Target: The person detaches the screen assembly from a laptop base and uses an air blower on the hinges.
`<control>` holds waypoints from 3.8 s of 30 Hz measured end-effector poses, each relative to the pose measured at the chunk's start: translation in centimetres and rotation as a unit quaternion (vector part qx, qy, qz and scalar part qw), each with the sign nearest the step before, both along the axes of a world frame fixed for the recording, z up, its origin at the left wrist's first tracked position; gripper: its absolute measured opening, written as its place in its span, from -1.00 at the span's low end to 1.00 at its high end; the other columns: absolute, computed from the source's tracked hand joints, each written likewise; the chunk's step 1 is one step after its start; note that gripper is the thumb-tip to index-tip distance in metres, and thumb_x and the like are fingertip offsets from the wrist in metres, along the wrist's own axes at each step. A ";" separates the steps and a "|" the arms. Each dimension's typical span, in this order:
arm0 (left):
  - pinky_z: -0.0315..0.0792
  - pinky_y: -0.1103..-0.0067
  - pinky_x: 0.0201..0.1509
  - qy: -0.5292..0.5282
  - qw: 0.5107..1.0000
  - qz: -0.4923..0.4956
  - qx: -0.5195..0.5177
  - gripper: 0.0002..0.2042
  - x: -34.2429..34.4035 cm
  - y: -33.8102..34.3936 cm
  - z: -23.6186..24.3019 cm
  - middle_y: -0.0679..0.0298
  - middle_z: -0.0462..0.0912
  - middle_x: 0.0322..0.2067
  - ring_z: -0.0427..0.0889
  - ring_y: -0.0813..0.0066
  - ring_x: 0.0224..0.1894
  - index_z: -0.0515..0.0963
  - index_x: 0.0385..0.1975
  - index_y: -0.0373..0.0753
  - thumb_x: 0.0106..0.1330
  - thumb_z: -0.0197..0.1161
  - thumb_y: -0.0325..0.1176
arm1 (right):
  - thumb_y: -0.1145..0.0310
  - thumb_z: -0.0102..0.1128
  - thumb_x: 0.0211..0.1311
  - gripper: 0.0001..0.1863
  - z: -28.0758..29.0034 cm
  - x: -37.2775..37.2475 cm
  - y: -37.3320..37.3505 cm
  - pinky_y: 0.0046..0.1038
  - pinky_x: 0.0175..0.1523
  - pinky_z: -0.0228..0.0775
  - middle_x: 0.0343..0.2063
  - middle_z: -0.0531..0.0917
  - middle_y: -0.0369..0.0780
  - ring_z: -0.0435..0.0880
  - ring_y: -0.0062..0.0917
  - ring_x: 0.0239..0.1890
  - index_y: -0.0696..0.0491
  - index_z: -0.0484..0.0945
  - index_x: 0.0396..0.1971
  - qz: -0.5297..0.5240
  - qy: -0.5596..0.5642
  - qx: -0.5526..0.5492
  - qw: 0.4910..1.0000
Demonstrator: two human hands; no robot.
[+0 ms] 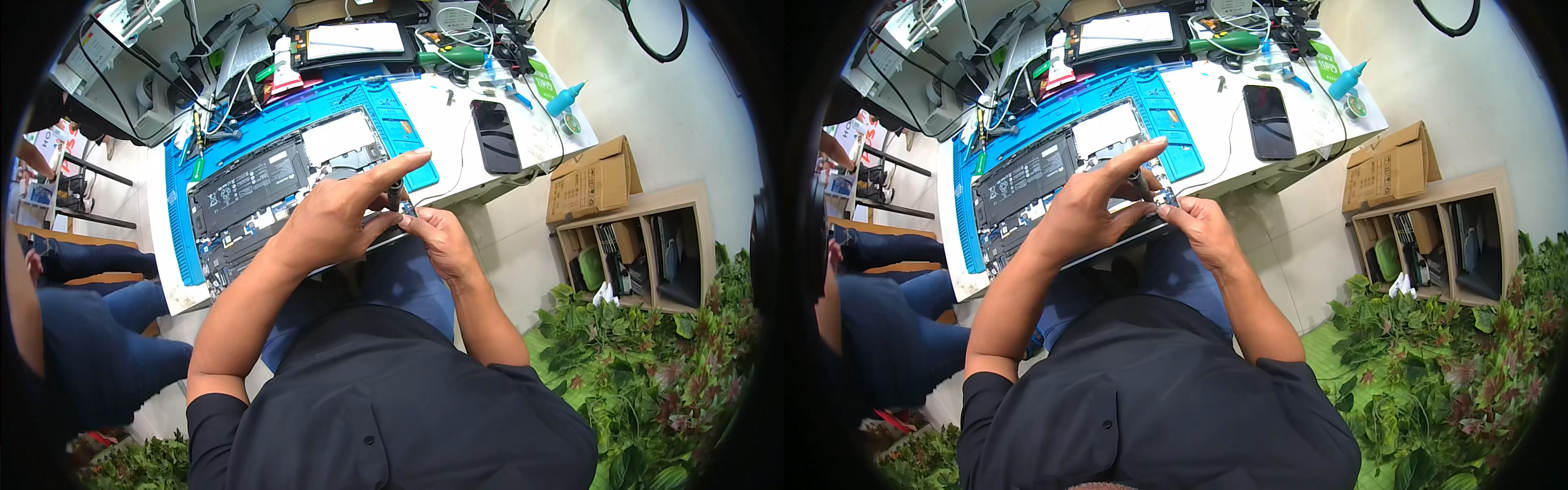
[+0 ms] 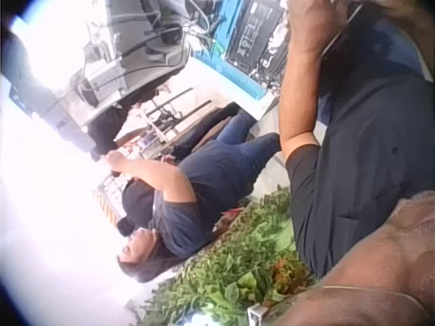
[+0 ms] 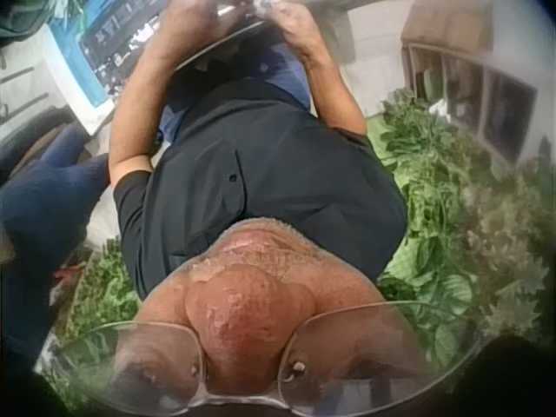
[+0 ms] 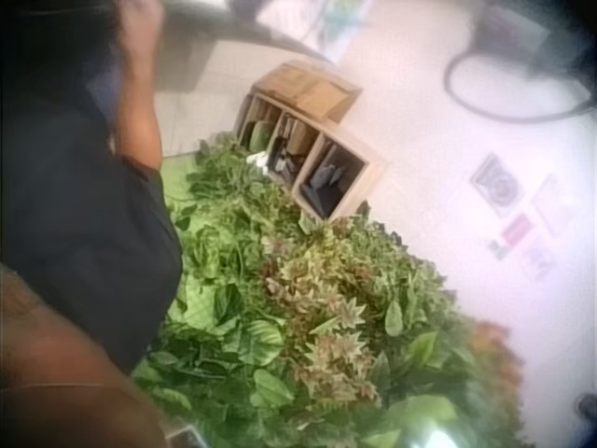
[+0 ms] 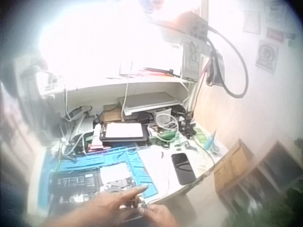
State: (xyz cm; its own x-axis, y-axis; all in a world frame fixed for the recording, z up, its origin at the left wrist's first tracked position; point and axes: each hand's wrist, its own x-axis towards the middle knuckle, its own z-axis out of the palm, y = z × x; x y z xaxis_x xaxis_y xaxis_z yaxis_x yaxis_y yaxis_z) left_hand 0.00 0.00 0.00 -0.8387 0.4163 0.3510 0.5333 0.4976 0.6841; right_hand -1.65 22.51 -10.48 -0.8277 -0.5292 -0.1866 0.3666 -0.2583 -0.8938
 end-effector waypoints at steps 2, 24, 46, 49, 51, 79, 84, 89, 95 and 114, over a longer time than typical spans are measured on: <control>0.78 0.37 0.05 -0.012 0.999 0.025 0.033 -0.03 0.3 0.0 -0.7 0.14 0.83 -0.12 0.89 0.24 -0.11 0.13 0.63 -0.07 0.25 0.56 -0.59 | 0.36 0.28 0.53 -0.81 0.5 0.1 -0.1 -0.59 -0.05 0.31 -0.30 0.71 -0.41 0.53 -0.80 -0.22 0.17 0.74 -0.22 -0.004 0.002 0.016 1.000; 0.76 0.47 -0.24 -0.109 0.936 0.223 0.249 -0.81 -18.7 -3.5 -1.5 0.08 0.74 -0.20 0.83 0.35 -0.26 0.31 0.04 -0.23 0.68 0.15 -0.33 | 0.38 0.30 0.54 -0.77 -0.4 0.0 -0.3 -0.63 0.02 0.42 -0.20 0.80 -0.35 0.61 -0.80 -0.16 0.26 0.77 -0.09 -0.010 -0.002 -0.007 1.000; 0.65 0.46 -0.17 -0.100 0.952 0.276 0.087 -0.52 -21.3 -4.1 -3.8 0.16 0.80 -0.35 0.81 0.40 -0.32 0.45 -0.03 -0.31 0.16 0.62 -0.48 | 0.35 0.33 0.53 -0.79 -2.4 -0.3 -0.3 -0.62 0.03 0.39 -0.24 0.79 -0.37 0.60 -0.81 -0.18 0.21 0.78 -0.19 0.001 -0.010 0.003 1.000; 0.64 0.45 -0.19 -0.084 0.960 0.248 0.100 -0.56 -20.3 -5.2 -3.4 0.15 0.80 -0.36 0.81 0.37 -0.35 0.49 -0.05 -0.32 0.18 0.61 -0.46 | 0.33 0.34 0.52 -0.79 -1.6 -0.1 -0.4 -0.63 -0.02 0.35 -0.28 0.76 -0.42 0.56 -0.83 -0.22 0.18 0.78 -0.22 0.012 -0.002 0.033 0.999; 0.65 0.49 -0.17 -0.074 0.968 0.228 0.068 -0.61 -18.4 -5.3 -1.9 0.20 0.78 -0.33 0.79 0.48 -0.29 0.50 -0.04 -0.30 0.24 0.59 -0.48 | 0.32 0.34 0.51 -0.80 -0.9 -0.3 -0.1 -0.63 -0.03 0.33 -0.30 0.74 -0.44 0.54 -0.84 -0.23 0.16 0.78 -0.24 0.009 0.000 0.026 1.000; 0.67 0.56 -0.33 -0.265 0.853 0.446 -0.056 -0.53 6.3 -31.6 0.1 0.12 0.80 -0.38 0.80 0.45 -0.43 0.71 0.13 -0.42 0.29 0.58 -0.30 | 0.38 0.16 0.64 -0.74 -1.0 -0.5 1.6 -0.51 0.27 0.40 0.02 0.72 -0.28 0.64 -0.66 0.05 0.21 0.60 0.14 0.022 0.002 0.008 1.000; 0.59 0.56 -0.33 -0.112 0.858 0.494 -0.092 -0.67 11.1 -29.4 0.5 0.16 0.81 -0.41 0.77 0.49 -0.43 0.76 -0.04 -0.39 0.34 0.53 -0.27 | 0.43 0.16 0.64 -0.76 -0.7 -0.5 1.5 -0.59 0.18 0.40 -0.05 0.71 -0.34 0.62 -0.73 -0.01 0.20 0.61 0.13 0.009 0.000 0.020 1.000; 0.62 0.58 -0.20 -0.348 0.860 0.362 0.096 -0.77 21.9 -22.4 -0.5 0.24 0.84 -0.35 0.78 0.56 -0.31 0.78 -0.15 -0.38 0.38 0.51 -0.33 | 0.41 0.16 0.64 -0.73 -1.0 -0.1 1.8 -0.59 0.21 0.38 -0.01 0.70 -0.34 0.60 -0.74 0.02 0.20 0.59 0.17 -0.002 -0.006 0.026 1.000; 0.54 0.63 -0.09 -0.222 0.832 0.414 0.295 -0.72 24.7 -14.1 -11.1 0.32 0.72 -0.20 0.62 0.63 -0.21 0.69 0.06 -0.40 0.45 0.47 -0.42 | 0.34 0.06 0.71 -0.64 -1.3 -0.1 2.1 -0.52 0.31 0.34 0.12 0.67 -0.28 0.58 -0.67 0.13 0.24 0.53 0.28 0.014 0.041 0.017 0.999; 0.68 0.47 0.09 -0.029 0.784 0.473 0.401 -0.75 25.6 -11.9 -14.0 0.15 0.67 -0.12 0.74 0.41 -0.07 0.40 -0.05 -0.28 0.46 0.26 -0.73 | 0.45 0.40 0.49 -0.70 -4.0 3.8 0.1 -0.60 0.08 0.50 -0.11 0.60 -0.33 0.59 -0.68 -0.07 0.08 0.53 0.11 -0.211 0.168 0.036 0.962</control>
